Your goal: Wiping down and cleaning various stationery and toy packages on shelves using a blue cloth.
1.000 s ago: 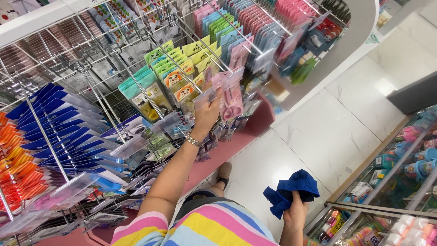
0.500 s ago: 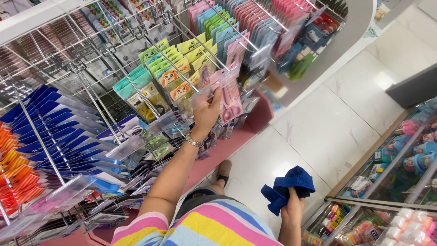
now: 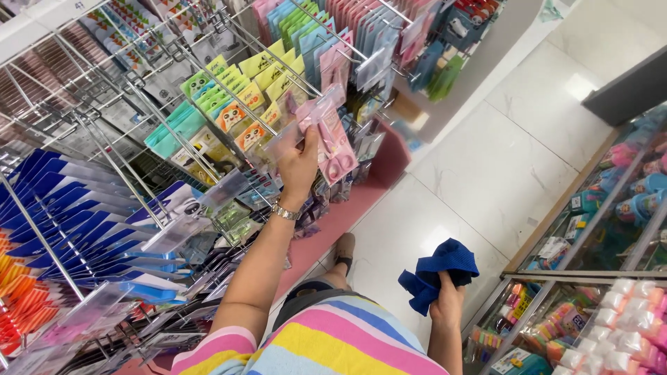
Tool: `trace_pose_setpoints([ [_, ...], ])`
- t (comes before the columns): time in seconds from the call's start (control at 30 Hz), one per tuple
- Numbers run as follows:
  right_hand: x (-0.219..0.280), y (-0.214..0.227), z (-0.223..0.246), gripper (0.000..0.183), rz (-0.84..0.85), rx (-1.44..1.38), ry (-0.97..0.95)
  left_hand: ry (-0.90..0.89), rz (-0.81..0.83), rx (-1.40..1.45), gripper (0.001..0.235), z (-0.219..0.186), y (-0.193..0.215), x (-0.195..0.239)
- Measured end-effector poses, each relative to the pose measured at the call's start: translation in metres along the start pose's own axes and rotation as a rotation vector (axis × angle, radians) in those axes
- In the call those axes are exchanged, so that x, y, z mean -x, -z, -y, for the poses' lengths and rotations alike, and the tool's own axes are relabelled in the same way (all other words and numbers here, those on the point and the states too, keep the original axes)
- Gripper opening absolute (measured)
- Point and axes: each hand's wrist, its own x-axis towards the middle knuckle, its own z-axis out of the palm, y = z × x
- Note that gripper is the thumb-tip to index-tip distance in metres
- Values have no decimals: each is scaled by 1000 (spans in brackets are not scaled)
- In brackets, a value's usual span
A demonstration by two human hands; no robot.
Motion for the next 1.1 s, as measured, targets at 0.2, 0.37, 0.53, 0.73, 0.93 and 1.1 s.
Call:
trace_pose_setpoints([
  [0.2, 4, 11, -5, 42, 2, -7, -15, -35, -45, -65, 24, -19, -3, -4],
  [0.37, 13, 7, 0, 44, -8, -7, -8, 6, -101, 8, 26, 1, -8, -9],
  [0.53, 13, 11, -4, 46, -28, 19, -48, -77, -175, -21, 24, 9, -9, -9],
  [0.73, 11, 15, -6, 45, -49, 60, -99, -57, -221, 101, 17, -5, -15, -12],
  [0.93, 11, 16, -6, 43, -29, 46, -85, -88, -311, -66, 18, 25, -19, -25],
  [1.1, 8, 22, -13, 40, -40, 50, -79, -2, -312, -162, 22, 20, -16, -23],
])
